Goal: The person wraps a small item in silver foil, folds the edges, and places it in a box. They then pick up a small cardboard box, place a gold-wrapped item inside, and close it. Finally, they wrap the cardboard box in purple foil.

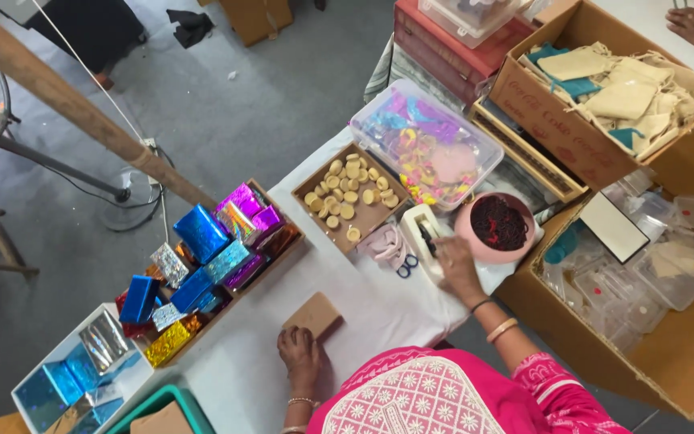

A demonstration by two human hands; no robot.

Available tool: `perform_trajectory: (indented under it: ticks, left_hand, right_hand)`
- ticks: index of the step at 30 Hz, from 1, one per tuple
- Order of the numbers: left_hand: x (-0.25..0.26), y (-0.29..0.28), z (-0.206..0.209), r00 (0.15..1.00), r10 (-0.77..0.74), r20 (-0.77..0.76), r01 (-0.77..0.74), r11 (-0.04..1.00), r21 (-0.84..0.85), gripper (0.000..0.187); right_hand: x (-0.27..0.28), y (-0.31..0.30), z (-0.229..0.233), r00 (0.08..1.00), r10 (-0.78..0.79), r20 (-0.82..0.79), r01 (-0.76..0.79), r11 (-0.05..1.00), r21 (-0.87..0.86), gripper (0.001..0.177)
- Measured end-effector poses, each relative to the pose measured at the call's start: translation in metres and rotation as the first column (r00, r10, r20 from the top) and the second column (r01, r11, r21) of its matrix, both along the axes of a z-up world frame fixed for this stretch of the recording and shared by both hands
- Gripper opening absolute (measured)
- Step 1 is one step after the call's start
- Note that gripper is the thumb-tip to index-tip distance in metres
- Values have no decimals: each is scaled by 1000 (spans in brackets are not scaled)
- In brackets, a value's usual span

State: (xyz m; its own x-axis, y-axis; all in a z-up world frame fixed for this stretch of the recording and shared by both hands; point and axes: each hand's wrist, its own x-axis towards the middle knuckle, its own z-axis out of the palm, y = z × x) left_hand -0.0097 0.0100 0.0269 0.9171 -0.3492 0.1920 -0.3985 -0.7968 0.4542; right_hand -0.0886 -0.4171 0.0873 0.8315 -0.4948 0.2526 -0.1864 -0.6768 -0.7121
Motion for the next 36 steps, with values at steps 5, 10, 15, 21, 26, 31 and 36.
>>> perform_trajectory:
  ticks: [5, 10, 15, 21, 26, 31, 36]
  left_hand:
    - [32, -59, 24, 991, -131, 1, 130, 985, -117, 27]
    - [59, -132, 43, 970, -228, -89, 200, 947, -251, 21]
    - [89, -192, 52, 932, -340, -130, 285, 904, -319, 18]
    - [135, -262, 71, 882, -461, -98, 412, 854, -318, 20]
    - [173, -324, 93, 844, -514, -151, 445, 830, -336, 19]
    - [213, -387, 95, 834, -551, -34, 501, 781, -372, 25]
    - [238, -432, 95, 863, -463, -203, 401, 871, -285, 30]
  right_hand:
    - [37, -64, 30, 992, -108, -65, 99, 987, -125, 46]
    - [63, -103, 13, 990, -95, -104, 68, 970, -235, 63]
    - [63, -121, 19, 988, 43, -149, -86, 950, -301, 51]
    - [60, -136, 58, 993, 106, 51, -80, 927, -367, 36]
    - [63, -143, 80, 992, -37, 117, 67, 963, -259, 38]
    - [69, -149, 78, 952, -209, 224, 214, 977, 4, 33]
    - [79, -156, 90, 884, -319, 341, 272, 946, 179, 29]
